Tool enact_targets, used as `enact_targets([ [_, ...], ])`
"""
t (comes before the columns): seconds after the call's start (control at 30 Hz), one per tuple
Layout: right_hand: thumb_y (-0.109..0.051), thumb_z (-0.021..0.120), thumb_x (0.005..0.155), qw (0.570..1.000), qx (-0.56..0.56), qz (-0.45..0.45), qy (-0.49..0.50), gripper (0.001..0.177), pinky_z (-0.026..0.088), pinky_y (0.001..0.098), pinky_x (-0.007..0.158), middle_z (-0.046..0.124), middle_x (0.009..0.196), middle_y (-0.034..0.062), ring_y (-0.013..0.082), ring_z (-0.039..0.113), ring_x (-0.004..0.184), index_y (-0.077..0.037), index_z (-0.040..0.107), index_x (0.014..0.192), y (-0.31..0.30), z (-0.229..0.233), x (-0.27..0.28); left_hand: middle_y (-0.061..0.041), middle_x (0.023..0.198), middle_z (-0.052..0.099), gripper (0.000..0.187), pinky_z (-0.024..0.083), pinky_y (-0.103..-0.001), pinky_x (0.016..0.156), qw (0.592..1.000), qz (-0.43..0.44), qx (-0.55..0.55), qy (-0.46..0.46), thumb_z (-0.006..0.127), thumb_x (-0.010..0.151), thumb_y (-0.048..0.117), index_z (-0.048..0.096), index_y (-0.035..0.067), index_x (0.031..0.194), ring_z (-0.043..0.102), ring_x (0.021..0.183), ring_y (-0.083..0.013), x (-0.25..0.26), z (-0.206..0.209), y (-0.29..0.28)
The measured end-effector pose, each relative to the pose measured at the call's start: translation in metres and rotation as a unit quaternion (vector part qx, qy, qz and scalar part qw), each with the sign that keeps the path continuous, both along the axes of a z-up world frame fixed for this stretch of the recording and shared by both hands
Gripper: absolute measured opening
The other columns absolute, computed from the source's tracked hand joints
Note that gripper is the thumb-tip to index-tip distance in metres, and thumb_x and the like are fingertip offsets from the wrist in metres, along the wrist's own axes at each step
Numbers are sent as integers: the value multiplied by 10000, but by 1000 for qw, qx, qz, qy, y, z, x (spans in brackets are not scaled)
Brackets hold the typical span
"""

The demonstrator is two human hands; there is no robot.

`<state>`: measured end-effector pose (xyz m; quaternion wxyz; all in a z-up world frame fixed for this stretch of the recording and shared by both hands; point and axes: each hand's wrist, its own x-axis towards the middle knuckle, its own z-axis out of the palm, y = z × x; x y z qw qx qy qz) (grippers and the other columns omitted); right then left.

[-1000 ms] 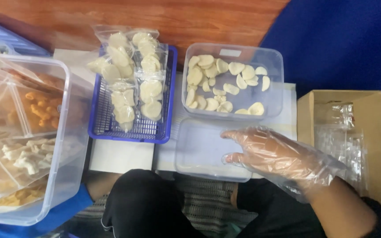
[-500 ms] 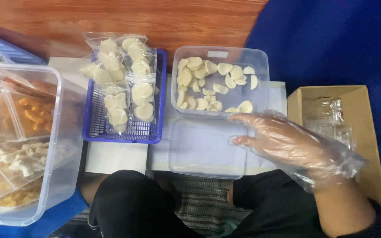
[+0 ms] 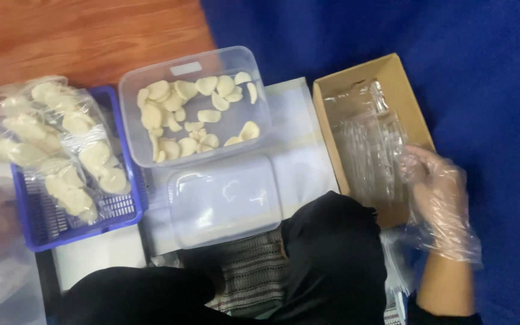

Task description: Manually portioning and packaging sliced food items into small plastic bags.

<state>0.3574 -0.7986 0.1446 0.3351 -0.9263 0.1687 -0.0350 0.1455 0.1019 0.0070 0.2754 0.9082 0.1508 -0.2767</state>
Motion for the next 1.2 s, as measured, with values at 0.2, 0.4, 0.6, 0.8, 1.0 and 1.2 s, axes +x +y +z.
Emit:
enact_targets([
  [0.2, -132, 606, 1023, 997, 21, 54, -49, 293, 502, 373, 1017, 726, 1255, 140, 273, 687, 1165, -7, 708, 1268, -16, -36, -10, 72, 1642, 292, 657, 23, -348, 1299, 993, -105, 43, 21, 838, 786, 244, 607, 363, 1390, 187, 1543, -104, 80, -34, 7],
  [0.4, -12, 657, 915, 996, -27, 81, -9, 285, 504, 404, 1051, 757, 1189, 104, 292, 703, 1121, -63, 766, 1174, -9, -61, -9, 83, 1693, 268, 705, -10, -346, 1338, 980, -179, 80, 36, 849, 771, 235, 608, 376, 1419, 158, 1595, -95, 172, 39, -193],
  [0.6, -115, 643, 935, 997, -50, -5, 57, 394, 532, 494, 892, 773, 1010, 140, 378, 704, 957, -153, 710, 1321, -7, -68, -7, 92, 1555, 463, 687, 216, -418, 1326, 871, -419, 184, 179, 741, 914, 460, 366, 441, 1490, 408, 1504, -87, 223, 126, -307],
  [0.8, -151, 644, 907, 978, -82, -11, 190, 395, 526, 488, 960, 738, 1149, 150, 404, 685, 1036, -227, 705, 1290, -4, -48, 2, -11, 1118, 947, 593, 503, -274, 1101, 955, -57, 87, 279, 481, 959, 498, 921, 139, 1130, 847, 1062, -167, 259, 209, -459],
  [1.0, -136, 670, 921, 997, -74, -5, 3, 204, 512, 515, 842, 770, 1077, 133, 432, 695, 941, -178, 764, 1097, -22, -76, -12, 49, 1074, 940, 488, 439, -251, 1100, 955, -62, 92, 276, 545, 966, 471, 915, 162, 1043, 801, 1092, -109, 254, 200, -444],
  [1.2, -102, 629, 983, 999, -32, -7, -31, 229, 492, 437, 1005, 759, 1188, 106, 334, 692, 1112, -77, 760, 1168, -22, -62, -13, 90, 1211, 884, 441, 471, -237, 1063, 945, -96, 117, 290, 520, 983, 477, 805, 286, 1260, 790, 1148, -95, 260, 208, -458],
])
